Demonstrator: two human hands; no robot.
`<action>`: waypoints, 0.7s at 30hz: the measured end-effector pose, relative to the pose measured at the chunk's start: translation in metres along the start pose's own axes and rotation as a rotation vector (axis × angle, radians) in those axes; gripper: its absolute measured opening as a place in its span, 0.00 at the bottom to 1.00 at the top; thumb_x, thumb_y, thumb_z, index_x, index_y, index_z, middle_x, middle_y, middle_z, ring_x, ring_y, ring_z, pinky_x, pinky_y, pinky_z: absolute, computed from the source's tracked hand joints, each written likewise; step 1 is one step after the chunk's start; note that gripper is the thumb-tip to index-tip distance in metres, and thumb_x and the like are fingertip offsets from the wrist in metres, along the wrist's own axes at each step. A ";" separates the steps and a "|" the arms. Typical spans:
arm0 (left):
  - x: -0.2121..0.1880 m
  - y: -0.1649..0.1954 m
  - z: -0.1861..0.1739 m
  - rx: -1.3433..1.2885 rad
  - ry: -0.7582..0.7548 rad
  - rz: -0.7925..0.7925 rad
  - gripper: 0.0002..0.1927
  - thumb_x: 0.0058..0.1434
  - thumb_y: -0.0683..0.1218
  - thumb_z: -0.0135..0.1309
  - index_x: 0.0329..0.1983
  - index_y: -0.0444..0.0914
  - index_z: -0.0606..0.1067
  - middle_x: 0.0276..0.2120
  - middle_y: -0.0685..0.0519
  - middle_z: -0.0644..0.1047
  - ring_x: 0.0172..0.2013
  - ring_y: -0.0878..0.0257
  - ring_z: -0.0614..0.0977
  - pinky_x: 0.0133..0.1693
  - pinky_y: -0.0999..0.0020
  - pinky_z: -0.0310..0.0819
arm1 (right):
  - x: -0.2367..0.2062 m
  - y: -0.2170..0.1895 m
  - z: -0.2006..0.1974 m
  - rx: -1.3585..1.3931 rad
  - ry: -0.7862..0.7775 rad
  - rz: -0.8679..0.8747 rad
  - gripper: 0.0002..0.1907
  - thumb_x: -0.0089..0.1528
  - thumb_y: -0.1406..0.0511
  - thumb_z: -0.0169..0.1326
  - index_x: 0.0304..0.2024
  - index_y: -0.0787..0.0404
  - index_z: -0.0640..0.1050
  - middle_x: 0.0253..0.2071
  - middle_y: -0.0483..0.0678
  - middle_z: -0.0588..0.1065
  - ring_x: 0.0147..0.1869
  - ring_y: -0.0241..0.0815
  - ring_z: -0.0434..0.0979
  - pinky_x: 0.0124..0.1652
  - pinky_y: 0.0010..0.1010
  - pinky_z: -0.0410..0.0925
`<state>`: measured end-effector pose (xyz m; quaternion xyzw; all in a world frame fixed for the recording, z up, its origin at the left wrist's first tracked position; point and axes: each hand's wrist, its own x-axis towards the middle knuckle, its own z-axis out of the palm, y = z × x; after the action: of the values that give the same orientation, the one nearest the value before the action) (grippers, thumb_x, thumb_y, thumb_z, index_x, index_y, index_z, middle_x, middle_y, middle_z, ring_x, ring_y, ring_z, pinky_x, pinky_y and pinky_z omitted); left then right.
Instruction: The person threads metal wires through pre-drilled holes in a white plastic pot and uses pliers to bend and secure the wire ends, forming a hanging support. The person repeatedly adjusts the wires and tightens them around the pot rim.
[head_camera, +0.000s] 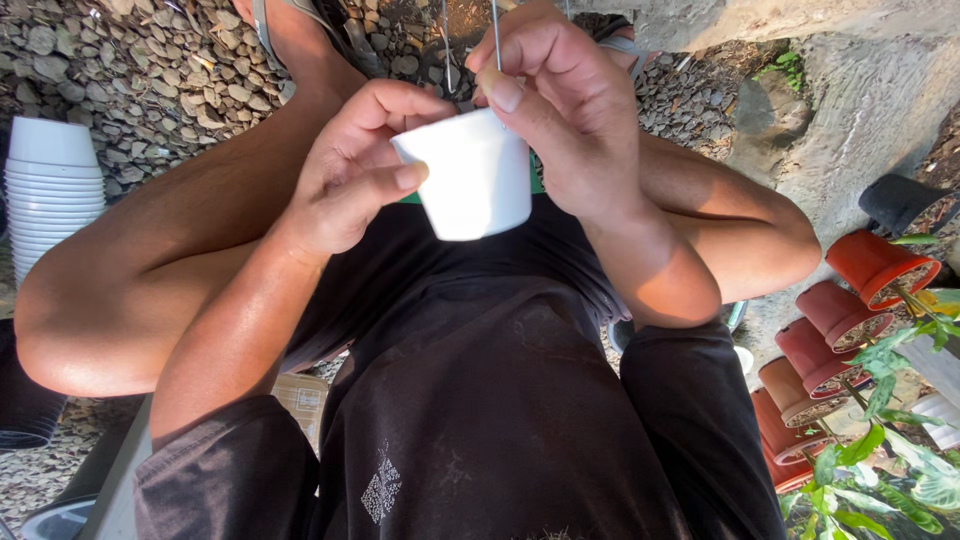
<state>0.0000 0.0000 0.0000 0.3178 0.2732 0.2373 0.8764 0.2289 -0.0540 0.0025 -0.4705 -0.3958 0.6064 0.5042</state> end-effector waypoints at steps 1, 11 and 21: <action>-0.002 -0.003 -0.002 -0.006 0.013 -0.004 0.19 0.61 0.44 0.57 0.56 0.39 0.72 0.39 0.58 0.74 0.43 0.69 0.74 0.53 0.67 0.68 | 0.000 -0.001 0.001 0.000 -0.001 -0.003 0.01 0.78 0.73 0.51 0.49 0.65 0.73 0.52 0.46 0.72 0.48 0.30 0.74 0.48 0.21 0.67; -0.012 -0.026 -0.020 -0.096 -0.110 0.188 0.04 0.76 0.42 0.56 0.52 0.39 0.75 0.44 0.54 0.76 0.60 0.61 0.72 0.64 0.61 0.62 | 0.000 -0.008 0.008 0.087 -0.003 0.032 0.02 0.78 0.71 0.50 0.50 0.66 0.73 0.52 0.47 0.73 0.47 0.31 0.75 0.48 0.21 0.67; -0.003 -0.015 0.004 0.342 -0.029 0.318 0.09 0.68 0.42 0.58 0.49 0.39 0.73 0.45 0.53 0.80 0.51 0.62 0.81 0.77 0.45 0.34 | 0.003 -0.010 0.019 -0.125 0.126 -0.107 0.01 0.77 0.73 0.50 0.49 0.65 0.71 0.51 0.45 0.70 0.41 0.26 0.63 0.41 0.18 0.59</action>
<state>0.0039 -0.0131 -0.0067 0.5042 0.2434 0.3180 0.7651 0.2129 -0.0498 0.0162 -0.5164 -0.4249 0.5219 0.5296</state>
